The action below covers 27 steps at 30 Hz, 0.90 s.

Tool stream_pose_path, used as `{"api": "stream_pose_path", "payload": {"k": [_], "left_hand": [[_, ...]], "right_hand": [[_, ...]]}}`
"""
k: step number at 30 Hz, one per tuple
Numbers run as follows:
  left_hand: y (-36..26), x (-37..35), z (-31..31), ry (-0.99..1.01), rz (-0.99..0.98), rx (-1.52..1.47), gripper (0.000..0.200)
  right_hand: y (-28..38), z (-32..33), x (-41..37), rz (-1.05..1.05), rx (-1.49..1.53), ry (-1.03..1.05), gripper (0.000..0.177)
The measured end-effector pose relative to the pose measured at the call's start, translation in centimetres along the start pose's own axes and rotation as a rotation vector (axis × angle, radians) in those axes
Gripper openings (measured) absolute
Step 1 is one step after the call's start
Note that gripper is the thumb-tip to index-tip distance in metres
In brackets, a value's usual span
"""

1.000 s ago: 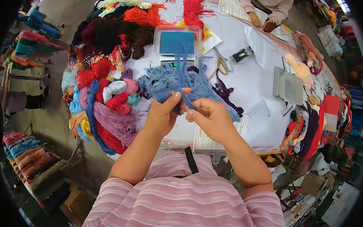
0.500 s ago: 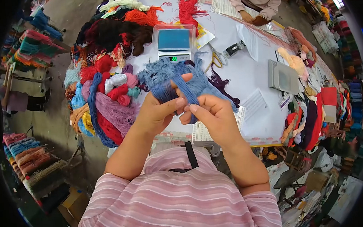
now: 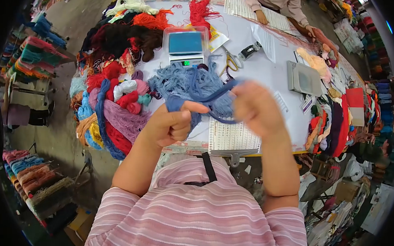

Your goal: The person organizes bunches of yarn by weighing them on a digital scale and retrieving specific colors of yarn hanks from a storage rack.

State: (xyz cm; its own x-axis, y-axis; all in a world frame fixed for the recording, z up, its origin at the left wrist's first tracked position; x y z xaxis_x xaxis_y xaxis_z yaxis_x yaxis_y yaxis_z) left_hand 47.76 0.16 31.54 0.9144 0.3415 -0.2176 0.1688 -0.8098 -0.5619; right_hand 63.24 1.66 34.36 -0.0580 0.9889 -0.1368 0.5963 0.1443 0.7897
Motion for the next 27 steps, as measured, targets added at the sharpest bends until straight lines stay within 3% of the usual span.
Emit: {"api": "stream_pose_path", "payload": {"k": [2,3,4,5,6,8,10,15,17,18,19,21,23,25,27], "left_hand": [[0.6,-0.3,1.9,0.055,-0.040,-0.447,0.038],[-0.5,-0.4,1.5,0.255,-0.139,-0.546,0.040],[-0.2,-0.3,1.9,0.255,-0.148,-0.542,0.040],[-0.6,-0.3,2.5,0.085,-0.218,-0.543,0.041],[-0.8,-0.6,3.5,-0.088,-0.283,-0.545,0.042],[-1.0,-0.7,2.7,0.021,-0.285,-0.517,0.043],[-1.5,-0.2,1.4,0.131,-0.300,-0.564,0.043],[-1.2,0.2,0.5,0.185,-0.244,-0.502,0.047],[-1.4,0.1,0.5,0.206,-0.246,-0.503,0.047],[-2.0,0.0,0.7,0.188,-0.300,-0.520,0.046],[-2.5,-0.2,1.0,0.171,-0.356,-0.539,0.044],[-3.0,-0.2,1.0,0.191,-0.388,-0.526,0.048],[-2.9,0.1,1.5,0.054,-0.381,-0.458,0.054],[-2.7,0.7,1.1,0.071,-0.335,-0.408,0.060],[-2.3,1.5,1.4,-0.061,-0.315,-0.322,0.062]], "right_hand": [[5.5,4.9,1.9,0.247,0.163,-0.285,0.027],[7.4,6.3,2.1,0.271,0.096,-0.329,0.030],[7.9,7.2,2.1,0.282,0.011,-0.354,0.032],[8.1,7.1,2.0,0.291,-0.075,-0.380,0.034],[7.3,6.8,2.1,0.211,-0.191,-0.355,0.036],[4.5,5.3,2.5,0.082,-0.270,-0.286,0.036],[2.7,2.4,3.1,0.081,-0.375,-0.202,0.033],[0.2,-4.9,3.8,0.110,-0.759,0.017,0.029],[-1.7,-6.9,2.7,0.101,-0.893,0.245,0.024],[-2.1,-6.9,1.8,-0.047,-1.177,0.329,0.018],[-2.3,-6.6,1.4,-0.049,-1.178,0.339,0.018],[1.1,-8.9,0.6,0.580,-1.616,0.317,0.013],[0.7,-8.0,0.9,0.490,-1.555,0.198,0.011],[-0.5,-9.4,0.9,0.591,-1.298,0.289,0.016],[-1.8,-9.6,1.1,0.589,-1.309,0.330,0.021]]}}
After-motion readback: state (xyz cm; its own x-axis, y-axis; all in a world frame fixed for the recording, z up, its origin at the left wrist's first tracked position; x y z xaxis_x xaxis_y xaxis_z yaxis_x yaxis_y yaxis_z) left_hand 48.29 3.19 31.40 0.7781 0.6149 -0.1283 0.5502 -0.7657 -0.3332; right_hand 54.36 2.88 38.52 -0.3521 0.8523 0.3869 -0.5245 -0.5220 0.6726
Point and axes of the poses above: each hand's wrist, its own x-axis towards the middle knuckle, its own z-axis out of the back of the hand, y = z × x, the point moved 9 cm from there along x, towards the middle knuckle, and after that the axes turned 14 degrees about z, right-handed, at the moved point
